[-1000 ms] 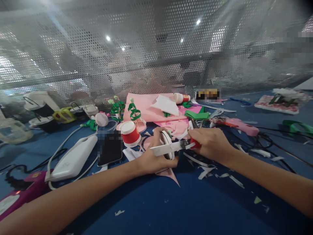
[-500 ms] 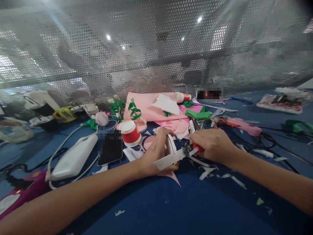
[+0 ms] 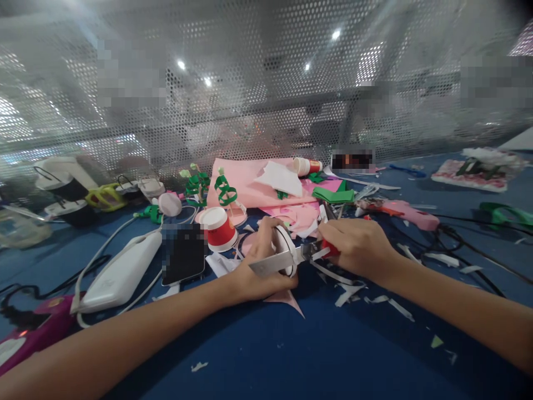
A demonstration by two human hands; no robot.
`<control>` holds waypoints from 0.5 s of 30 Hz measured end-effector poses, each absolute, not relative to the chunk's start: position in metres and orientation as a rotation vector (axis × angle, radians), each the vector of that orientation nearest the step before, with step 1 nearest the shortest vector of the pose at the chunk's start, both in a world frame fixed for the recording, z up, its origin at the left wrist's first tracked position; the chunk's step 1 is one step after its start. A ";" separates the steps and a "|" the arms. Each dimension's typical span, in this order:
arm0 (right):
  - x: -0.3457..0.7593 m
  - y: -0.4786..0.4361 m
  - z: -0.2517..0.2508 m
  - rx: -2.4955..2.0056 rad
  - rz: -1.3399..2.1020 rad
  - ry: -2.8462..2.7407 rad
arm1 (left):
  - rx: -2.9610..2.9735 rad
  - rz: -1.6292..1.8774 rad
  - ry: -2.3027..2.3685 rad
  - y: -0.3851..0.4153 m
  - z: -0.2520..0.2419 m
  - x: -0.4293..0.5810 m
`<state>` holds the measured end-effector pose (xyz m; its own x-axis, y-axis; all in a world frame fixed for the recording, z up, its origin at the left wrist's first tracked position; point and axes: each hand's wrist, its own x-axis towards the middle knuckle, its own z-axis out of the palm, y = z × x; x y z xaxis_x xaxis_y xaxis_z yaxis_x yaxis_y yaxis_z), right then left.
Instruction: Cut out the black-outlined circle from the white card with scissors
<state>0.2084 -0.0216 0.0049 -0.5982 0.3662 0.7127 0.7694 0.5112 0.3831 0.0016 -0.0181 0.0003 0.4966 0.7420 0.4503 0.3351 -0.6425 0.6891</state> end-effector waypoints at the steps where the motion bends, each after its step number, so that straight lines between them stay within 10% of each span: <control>1: 0.210 -0.022 0.006 -0.919 -0.941 -2.199 | 2.208 1.039 0.882 -0.019 0.000 0.001; 15: 0.209 -0.021 0.004 -0.920 -0.973 -2.177 | 2.453 0.968 0.876 -0.019 0.005 0.003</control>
